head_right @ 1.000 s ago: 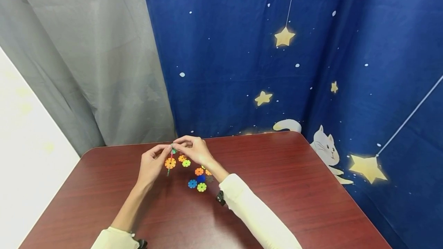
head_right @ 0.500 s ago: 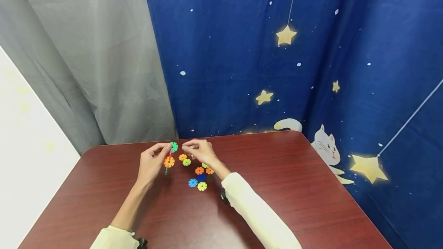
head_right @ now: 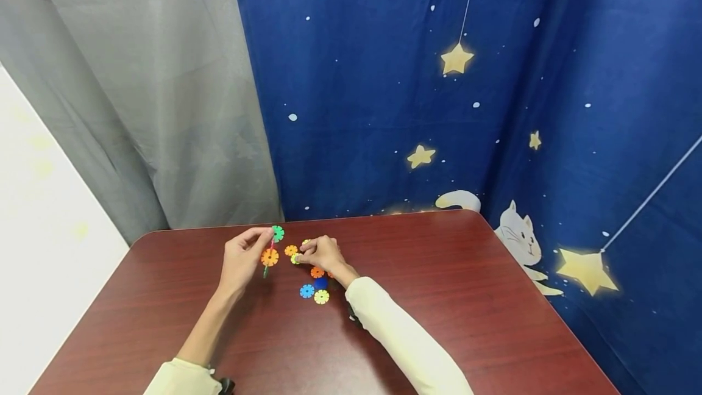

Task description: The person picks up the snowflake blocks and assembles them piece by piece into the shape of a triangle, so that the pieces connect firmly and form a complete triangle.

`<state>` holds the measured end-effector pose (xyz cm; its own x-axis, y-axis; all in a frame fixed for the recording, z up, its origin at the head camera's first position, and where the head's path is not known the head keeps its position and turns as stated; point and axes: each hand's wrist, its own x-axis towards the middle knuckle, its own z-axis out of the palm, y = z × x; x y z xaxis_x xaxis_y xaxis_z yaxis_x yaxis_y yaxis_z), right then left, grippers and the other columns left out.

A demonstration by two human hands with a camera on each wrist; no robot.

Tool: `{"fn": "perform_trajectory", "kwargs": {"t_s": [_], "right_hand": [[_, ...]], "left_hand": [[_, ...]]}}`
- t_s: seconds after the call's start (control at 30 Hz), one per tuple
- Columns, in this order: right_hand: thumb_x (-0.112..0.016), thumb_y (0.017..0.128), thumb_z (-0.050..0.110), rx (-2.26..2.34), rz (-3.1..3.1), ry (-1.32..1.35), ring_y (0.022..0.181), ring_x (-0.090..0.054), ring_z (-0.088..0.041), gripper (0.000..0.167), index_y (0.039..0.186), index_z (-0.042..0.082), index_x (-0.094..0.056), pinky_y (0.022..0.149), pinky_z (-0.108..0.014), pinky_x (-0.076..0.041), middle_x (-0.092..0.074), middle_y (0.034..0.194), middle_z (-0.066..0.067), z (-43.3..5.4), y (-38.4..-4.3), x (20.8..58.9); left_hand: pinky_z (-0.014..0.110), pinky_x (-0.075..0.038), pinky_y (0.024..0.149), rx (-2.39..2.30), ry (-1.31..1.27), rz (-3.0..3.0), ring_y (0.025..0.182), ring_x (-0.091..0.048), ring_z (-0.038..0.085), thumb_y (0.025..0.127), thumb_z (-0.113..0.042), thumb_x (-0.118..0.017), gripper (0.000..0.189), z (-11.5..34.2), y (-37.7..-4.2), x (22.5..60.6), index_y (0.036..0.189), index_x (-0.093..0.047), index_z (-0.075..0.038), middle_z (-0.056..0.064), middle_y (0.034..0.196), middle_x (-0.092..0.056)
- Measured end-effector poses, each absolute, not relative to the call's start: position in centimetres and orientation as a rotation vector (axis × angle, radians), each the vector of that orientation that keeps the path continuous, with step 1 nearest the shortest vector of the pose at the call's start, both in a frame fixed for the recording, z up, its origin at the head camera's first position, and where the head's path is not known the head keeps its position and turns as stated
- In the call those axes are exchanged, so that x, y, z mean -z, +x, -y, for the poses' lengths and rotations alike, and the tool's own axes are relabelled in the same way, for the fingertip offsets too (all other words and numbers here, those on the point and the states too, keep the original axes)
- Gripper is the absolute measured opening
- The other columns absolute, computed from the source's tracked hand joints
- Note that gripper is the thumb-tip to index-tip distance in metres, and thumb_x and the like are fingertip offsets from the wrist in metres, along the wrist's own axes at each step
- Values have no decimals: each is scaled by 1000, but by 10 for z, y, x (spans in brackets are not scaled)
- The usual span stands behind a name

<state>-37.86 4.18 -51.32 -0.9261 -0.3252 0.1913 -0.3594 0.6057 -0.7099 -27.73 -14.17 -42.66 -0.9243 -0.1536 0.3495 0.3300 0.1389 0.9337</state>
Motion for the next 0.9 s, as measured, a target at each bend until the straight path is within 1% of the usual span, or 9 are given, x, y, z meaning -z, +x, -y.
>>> {"fn": "perform_trajectory", "kwargs": {"t_s": [0.1,0.17,0.4,0.5,0.63,0.7,0.73,0.83,0.9], "right_hand": [[-92,81,24,-1212,2801,604,69,-66,-4,31,104,5,-82,81,-29,-60,-75,75,2,-39,-378,515],[-93,79,24,-1191,2819,609,69,-65,-4,32,104,6,-82,85,-31,-60,-73,73,4,-38,-379,516],[-95,77,26,-1152,2858,560,68,-60,-1,26,96,13,-83,83,-29,-58,-68,70,11,-35,-380,518],[-95,77,26,-1174,2844,558,70,-61,-2,25,94,13,-81,82,-29,-57,-70,74,8,-35,-377,518],[-93,79,20,-1231,2811,588,73,-67,-6,26,96,9,-77,86,-33,-58,-75,81,0,-36,-373,517],[-91,82,16,-1265,2791,613,73,-69,-7,24,98,7,-76,84,-32,-60,-76,83,-3,-37,-372,517],[-90,83,14,-1282,2784,624,74,-70,-9,24,99,6,-75,81,-31,-60,-76,84,-5,-37,-372,517],[-85,88,9,-1338,2770,648,73,-72,-13,20,104,3,-75,70,-24,-59,-77,85,-8,-38,-373,514],[-81,91,8,-1386,2774,653,72,-73,-18,18,107,2,-75,63,-22,-57,-77,86,-11,-38,-373,510]], "left_hand": [[22,-55,65,1849,-168,2062,71,-64,13,101,-16,-70,22,142,-277,427,105,-77,4,21,96,-74],[24,-56,65,1857,-170,2060,72,-64,14,102,-17,-70,22,142,-277,427,106,-77,4,20,97,-74],[23,-55,63,1863,-176,2052,71,-63,13,102,-16,-70,23,143,-277,427,106,-76,5,22,96,-74],[22,-53,63,1859,-173,2049,71,-62,14,101,-16,-70,23,143,-276,427,105,-76,5,24,96,-73],[20,-51,62,1856,-179,2043,70,-61,14,101,-16,-70,23,142,-274,428,105,-76,6,28,97,-72],[18,-50,61,1857,-187,2035,71,-61,18,101,-15,-70,23,142,-274,428,105,-76,6,30,98,-71],[18,-50,62,1852,-190,2036,71,-61,20,101,-15,-70,23,142,-274,428,105,-76,6,29,97,-72],[19,-51,63,1840,-204,2036,74,-62,26,101,-15,-71,21,141,-275,427,105,-76,5,27,96,-72],[20,-50,61,1844,-205,2033,73,-62,27,101,-15,-70,21,142,-275,427,105,-76,5,26,96,-72]]}}
